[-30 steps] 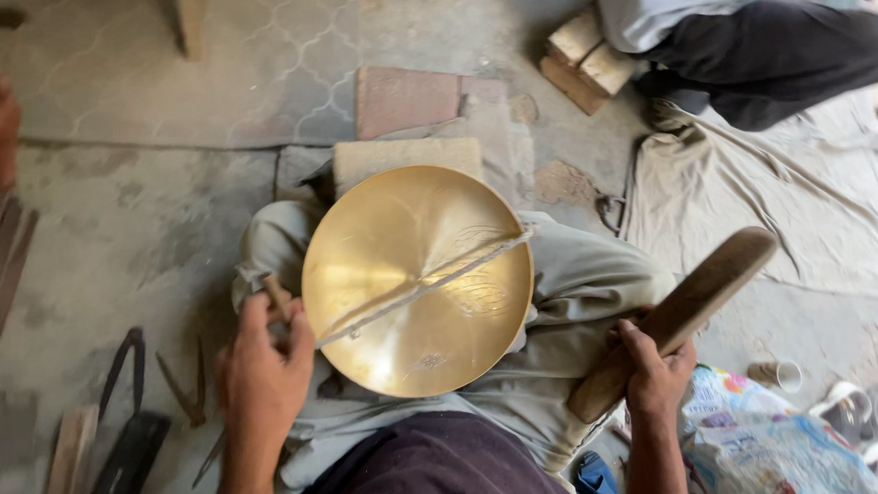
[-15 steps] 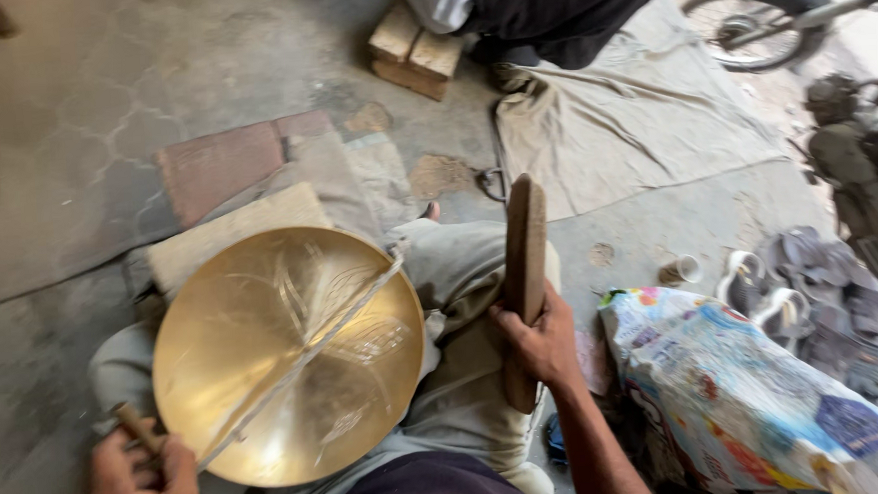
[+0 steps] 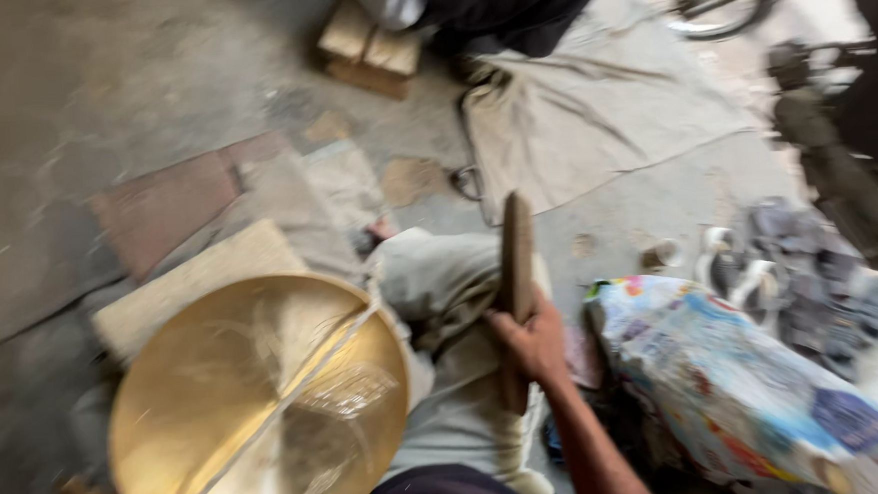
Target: The person sits on the floor holding a punch against a brass plate resting on a stone block and strikes the punch with a wooden mallet to emboss a floral pattern into the metal. The person repositions the punch across the plate surface and occasionally steadies the plate while continuing the hammering.
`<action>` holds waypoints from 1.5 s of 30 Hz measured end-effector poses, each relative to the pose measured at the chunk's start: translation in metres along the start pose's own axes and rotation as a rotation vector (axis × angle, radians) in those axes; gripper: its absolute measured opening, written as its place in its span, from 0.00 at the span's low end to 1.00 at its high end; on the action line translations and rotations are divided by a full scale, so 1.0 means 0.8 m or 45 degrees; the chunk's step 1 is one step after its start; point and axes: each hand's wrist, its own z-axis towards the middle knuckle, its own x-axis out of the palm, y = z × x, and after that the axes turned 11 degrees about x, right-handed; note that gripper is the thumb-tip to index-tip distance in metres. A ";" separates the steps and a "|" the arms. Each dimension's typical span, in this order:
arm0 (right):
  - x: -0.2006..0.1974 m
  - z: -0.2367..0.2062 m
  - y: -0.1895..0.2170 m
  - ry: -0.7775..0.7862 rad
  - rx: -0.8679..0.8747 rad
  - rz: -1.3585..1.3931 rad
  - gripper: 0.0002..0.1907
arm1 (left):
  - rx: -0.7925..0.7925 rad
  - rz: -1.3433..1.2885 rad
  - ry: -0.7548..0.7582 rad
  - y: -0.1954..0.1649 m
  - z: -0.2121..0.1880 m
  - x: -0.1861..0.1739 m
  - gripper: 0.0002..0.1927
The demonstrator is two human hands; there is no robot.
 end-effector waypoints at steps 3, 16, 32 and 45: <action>0.018 0.010 0.009 0.189 0.205 0.159 0.23 | 0.119 -0.098 -0.236 0.006 -0.024 -0.019 0.22; 0.114 0.043 0.077 1.111 -0.254 0.278 0.46 | 0.413 -0.584 -0.480 -0.133 -0.014 -0.116 0.16; 0.140 0.104 0.106 1.141 -0.164 -0.183 0.34 | 0.549 -0.781 -0.260 -0.171 0.072 -0.080 0.12; 0.088 0.100 0.086 0.724 -0.150 -0.489 0.40 | 1.028 -1.154 -0.227 -0.237 0.124 -0.014 0.23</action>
